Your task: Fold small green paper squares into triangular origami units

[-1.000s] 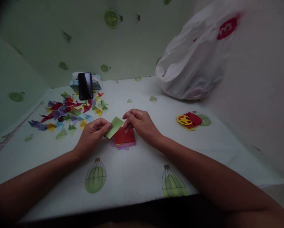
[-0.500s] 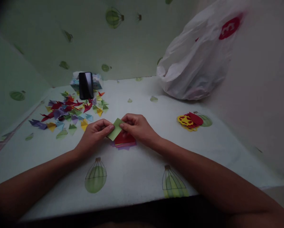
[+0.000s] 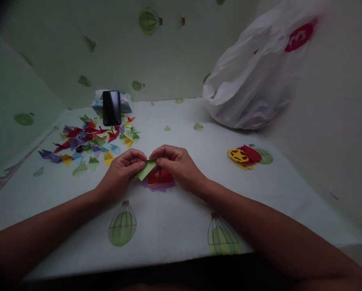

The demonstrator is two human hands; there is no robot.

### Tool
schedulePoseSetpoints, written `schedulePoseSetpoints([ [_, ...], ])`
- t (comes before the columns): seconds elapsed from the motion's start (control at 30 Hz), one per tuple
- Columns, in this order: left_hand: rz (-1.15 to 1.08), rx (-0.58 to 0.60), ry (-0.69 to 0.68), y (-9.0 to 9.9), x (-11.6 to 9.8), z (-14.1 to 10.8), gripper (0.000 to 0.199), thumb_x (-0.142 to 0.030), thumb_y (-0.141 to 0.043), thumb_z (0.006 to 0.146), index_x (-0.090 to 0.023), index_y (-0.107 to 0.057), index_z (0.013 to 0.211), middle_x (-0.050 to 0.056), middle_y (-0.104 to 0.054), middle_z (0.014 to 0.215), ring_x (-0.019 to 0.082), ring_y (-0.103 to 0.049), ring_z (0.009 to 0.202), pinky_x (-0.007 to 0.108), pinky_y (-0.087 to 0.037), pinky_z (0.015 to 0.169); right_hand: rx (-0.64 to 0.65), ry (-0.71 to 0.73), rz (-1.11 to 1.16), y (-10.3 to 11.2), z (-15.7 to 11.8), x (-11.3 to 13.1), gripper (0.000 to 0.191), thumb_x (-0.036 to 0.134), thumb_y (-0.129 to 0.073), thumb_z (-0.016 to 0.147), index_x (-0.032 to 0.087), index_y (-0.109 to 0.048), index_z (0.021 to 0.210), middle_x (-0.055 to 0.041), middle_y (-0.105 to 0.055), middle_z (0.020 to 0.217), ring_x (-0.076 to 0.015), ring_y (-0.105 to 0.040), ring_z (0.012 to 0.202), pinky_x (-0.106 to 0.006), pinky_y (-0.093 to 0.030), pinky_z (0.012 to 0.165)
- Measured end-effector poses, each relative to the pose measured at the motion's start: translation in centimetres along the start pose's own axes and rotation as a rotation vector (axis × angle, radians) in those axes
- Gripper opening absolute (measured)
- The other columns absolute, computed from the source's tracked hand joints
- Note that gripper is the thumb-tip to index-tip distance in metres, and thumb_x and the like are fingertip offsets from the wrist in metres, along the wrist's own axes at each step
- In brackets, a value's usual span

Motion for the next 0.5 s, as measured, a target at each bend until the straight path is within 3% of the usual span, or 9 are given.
schedulePoseSetpoints([
  [0.5, -0.100, -0.057, 0.065, 0.0, -0.1, -0.2, 0.009, -0.017, -0.072, 0.070, -0.018, -0.066, 0.077, -0.004, -0.063, 0.060, 0.008, -0.056, 0.056, 0.018, -0.040, 0.054, 0.087, 0.083, -0.127, -0.2, 0.0, 1.1, 0.020, 0.009, -0.059, 0.076, 0.017, -0.077, 0.080, 0.0006, -0.070, 0.064, -0.0108, -0.063, 0.063, -0.024, -0.050, 0.066],
])
Point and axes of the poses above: each hand's wrist, its own z-axis towards the middle knuckle, its own y-axis out of the back of the hand, x = y × z, the point moved 8 cm from there along z, towards the middle knuckle
